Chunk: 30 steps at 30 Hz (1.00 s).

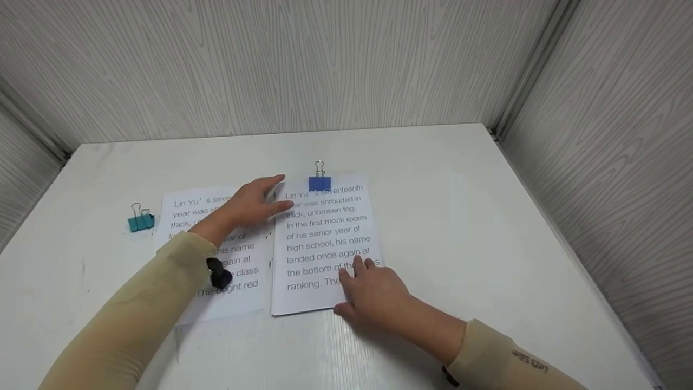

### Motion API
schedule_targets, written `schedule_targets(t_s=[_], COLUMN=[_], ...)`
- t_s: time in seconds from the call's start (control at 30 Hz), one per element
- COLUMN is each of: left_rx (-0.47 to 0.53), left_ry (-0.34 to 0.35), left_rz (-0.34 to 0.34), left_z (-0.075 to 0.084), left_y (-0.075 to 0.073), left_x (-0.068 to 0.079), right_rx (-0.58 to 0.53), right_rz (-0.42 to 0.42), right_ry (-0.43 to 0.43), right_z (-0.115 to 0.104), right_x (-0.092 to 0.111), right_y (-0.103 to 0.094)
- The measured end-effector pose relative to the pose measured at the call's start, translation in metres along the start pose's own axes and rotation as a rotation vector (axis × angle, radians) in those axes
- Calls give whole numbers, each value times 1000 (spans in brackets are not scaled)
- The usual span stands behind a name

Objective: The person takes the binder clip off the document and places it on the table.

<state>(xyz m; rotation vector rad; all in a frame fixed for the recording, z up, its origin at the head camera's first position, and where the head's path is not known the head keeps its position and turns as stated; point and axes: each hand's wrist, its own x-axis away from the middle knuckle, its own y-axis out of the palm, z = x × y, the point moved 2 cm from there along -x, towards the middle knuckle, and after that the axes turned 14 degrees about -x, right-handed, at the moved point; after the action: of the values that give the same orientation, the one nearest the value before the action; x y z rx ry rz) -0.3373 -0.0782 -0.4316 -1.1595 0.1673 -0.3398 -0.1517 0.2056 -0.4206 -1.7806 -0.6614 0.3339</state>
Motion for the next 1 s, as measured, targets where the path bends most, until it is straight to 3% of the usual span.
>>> schedule_targets(t_s=[0.33, 0.6, 0.83, 1.0], left_rx=[-19, 53, 230, 320], left_ry=[12, 23, 22, 19], left_rz=[-2, -3, 22, -5], left_z=[0, 0, 2, 4], left_y=[1, 2, -3, -3], left_x=[-2, -3, -4, -4], right_rx=[-25, -15, -17, -21], right_rz=[-14, 7, 19, 25], right_ry=[16, -16, -31, -42], right_z=[1, 1, 1, 2], right_x=[0, 1, 1, 2], right_y=[-1, -1, -1, -1])
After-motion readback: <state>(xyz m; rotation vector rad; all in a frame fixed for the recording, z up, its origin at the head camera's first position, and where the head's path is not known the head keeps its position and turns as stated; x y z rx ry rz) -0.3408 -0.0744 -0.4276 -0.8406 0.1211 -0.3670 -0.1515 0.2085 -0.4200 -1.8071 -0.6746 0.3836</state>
